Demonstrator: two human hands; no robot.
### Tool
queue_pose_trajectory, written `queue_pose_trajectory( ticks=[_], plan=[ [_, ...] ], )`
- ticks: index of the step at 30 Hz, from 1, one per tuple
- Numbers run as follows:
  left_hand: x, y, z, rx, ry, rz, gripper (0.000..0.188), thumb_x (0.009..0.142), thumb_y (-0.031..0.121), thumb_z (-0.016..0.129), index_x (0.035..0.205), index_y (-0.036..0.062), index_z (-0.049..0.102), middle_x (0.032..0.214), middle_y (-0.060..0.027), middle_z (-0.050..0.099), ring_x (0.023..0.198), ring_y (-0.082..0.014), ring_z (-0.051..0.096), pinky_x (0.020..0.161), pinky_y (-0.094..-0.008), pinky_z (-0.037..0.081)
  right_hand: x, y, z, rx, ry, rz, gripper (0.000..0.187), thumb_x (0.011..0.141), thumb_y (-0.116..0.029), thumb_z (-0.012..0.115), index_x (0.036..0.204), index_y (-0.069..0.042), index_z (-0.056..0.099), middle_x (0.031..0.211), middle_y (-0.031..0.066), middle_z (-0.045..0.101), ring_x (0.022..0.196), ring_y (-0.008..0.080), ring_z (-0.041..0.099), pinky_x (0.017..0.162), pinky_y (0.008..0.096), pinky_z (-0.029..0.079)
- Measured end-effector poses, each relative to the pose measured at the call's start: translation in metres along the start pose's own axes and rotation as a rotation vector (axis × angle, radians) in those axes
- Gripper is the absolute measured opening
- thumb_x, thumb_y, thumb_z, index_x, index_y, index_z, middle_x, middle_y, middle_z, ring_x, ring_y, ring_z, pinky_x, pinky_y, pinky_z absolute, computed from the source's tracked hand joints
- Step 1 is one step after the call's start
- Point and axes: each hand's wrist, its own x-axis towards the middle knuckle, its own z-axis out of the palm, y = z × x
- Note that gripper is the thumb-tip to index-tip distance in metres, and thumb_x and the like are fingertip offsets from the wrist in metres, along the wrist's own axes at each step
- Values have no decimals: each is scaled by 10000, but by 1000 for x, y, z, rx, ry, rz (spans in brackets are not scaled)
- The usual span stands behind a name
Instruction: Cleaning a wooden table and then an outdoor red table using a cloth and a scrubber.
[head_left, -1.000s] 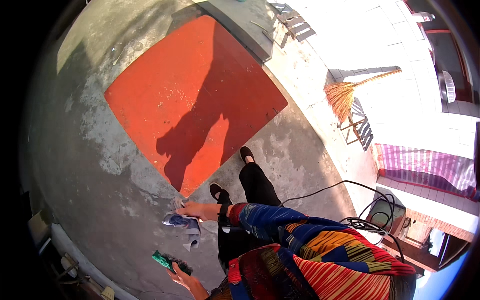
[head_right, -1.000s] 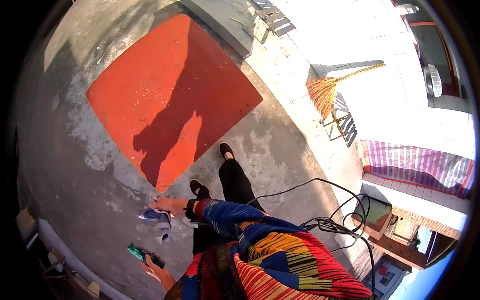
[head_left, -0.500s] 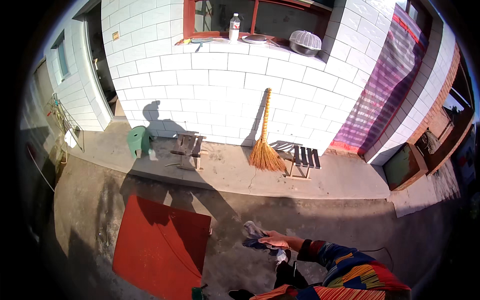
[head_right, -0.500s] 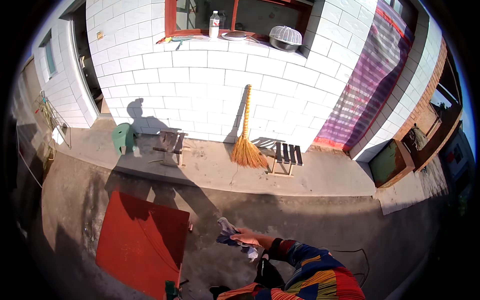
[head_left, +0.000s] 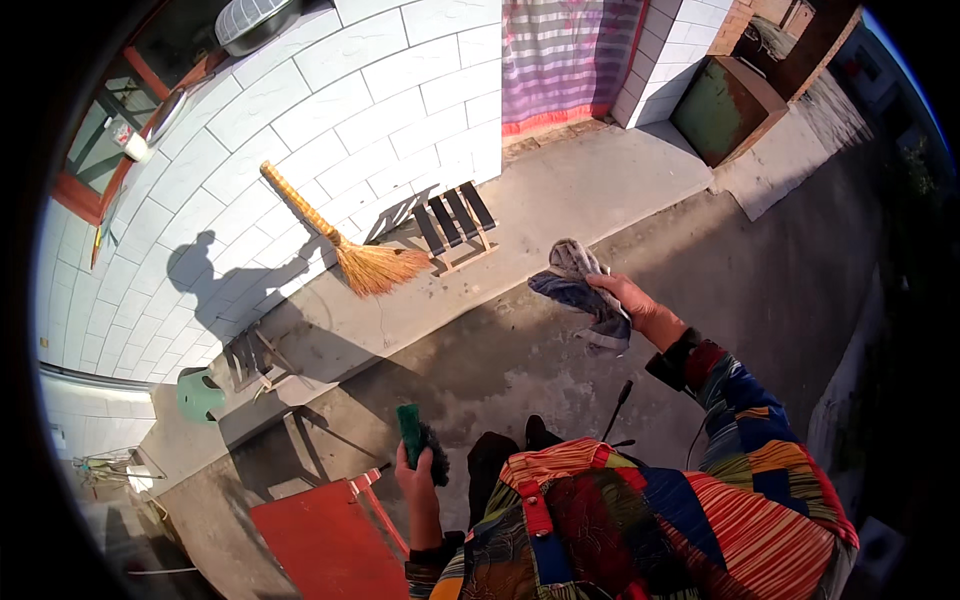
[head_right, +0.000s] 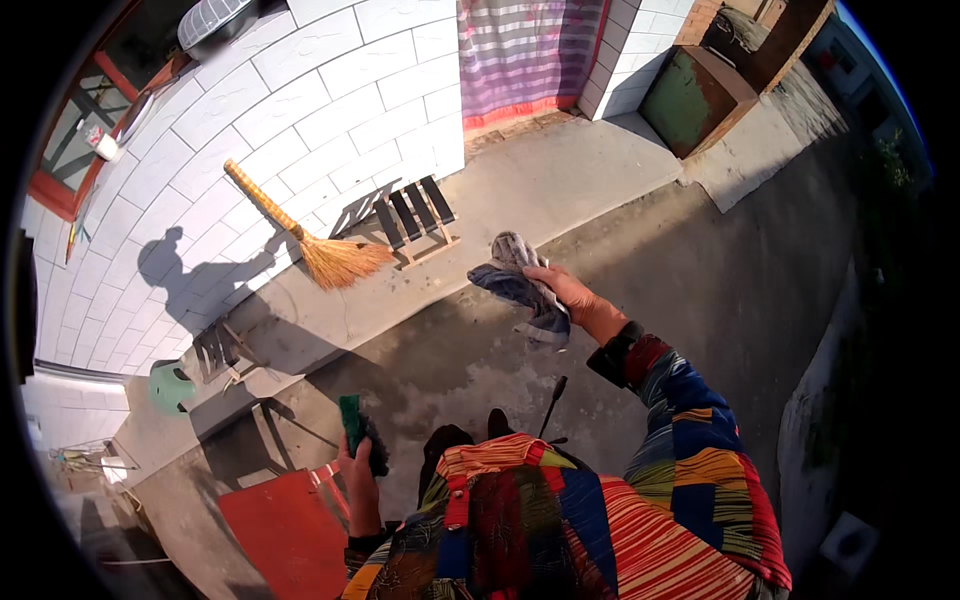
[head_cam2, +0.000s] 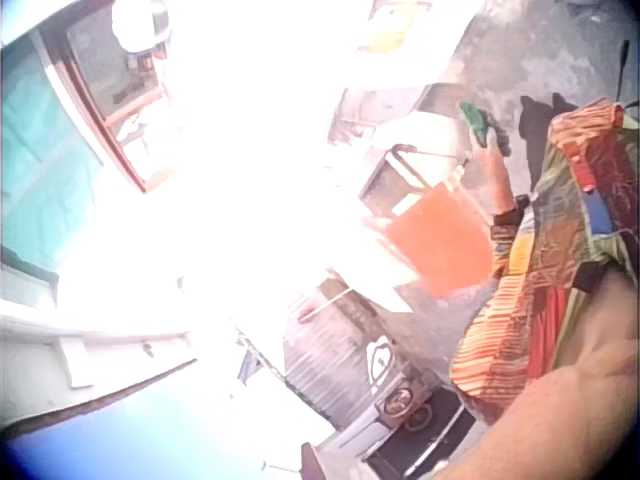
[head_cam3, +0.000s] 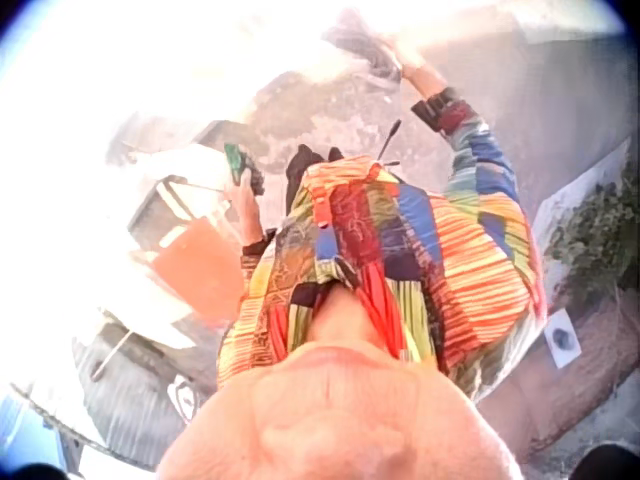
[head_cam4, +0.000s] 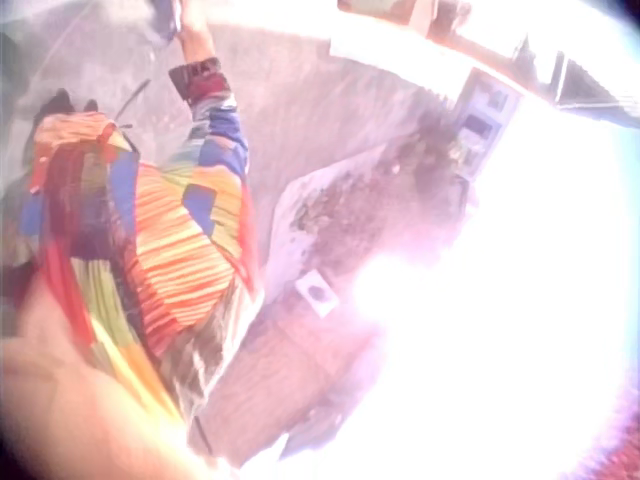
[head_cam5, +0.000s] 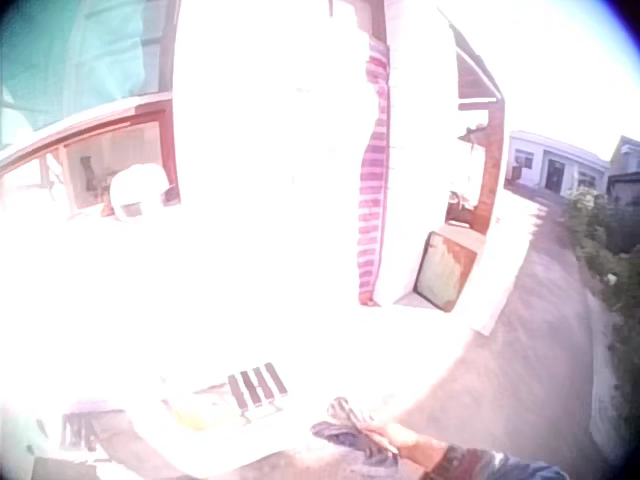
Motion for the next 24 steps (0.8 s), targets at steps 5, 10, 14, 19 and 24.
queue_pose_trajectory(
  ticks=[5, 10, 14, 19, 24],
  plan=[
    [117, 37, 78, 13, -114, -15, 238, 832, 68, 524, 1067, 34, 538, 801, -34, 578, 625, -122, 576, 532, -254, 490, 63, -91, -39, 228, 12, -69, 341, 837, -299, 579, 1010, -6, 569, 801, 92, 651, 601, 170, 612, 542, 298, 534],
    [243, 86, 210, 15, -245, 46, 279, 826, 61, 545, 1099, 5, 525, 844, -41, 587, 649, -114, 574, 559, -249, 493, 106, -168, -75, 83, 69, -158, 342, 828, -279, 575, 994, 21, 580, 784, 85, 636, 597, 156, 605, 532, 268, 519],
    [312, 154, 327, 147, -348, 153, 382, 817, 108, 587, 1163, -30, 499, 933, -32, 578, 794, -86, 543, 705, -227, 451, 164, -232, -107, -275, 182, -239, 424, 815, -201, 595, 1161, 35, 529, 978, 97, 615, 828, 116, 573, 738, 258, 473],
    [393, 208, 440, 120, -487, 104, 381, 819, 111, 594, 1169, -14, 511, 943, -15, 584, 804, -79, 532, 724, -244, 436, 276, -305, -166, -762, 29, -404, 672, 786, -176, 585, 1377, -41, 295, 1132, 163, 563, 975, 215, 543, 859, 320, 427],
    [474, 233, 550, 151, -271, -43, 406, 805, 84, 605, 1188, -14, 512, 924, -35, 601, 742, -95, 571, 670, -238, 467, 432, -440, -178, -1062, -135, -308, 754, 753, -183, 590, 1414, -129, 231, 1084, 228, 569, 934, 281, 573, 834, 349, 433]
  ],
)
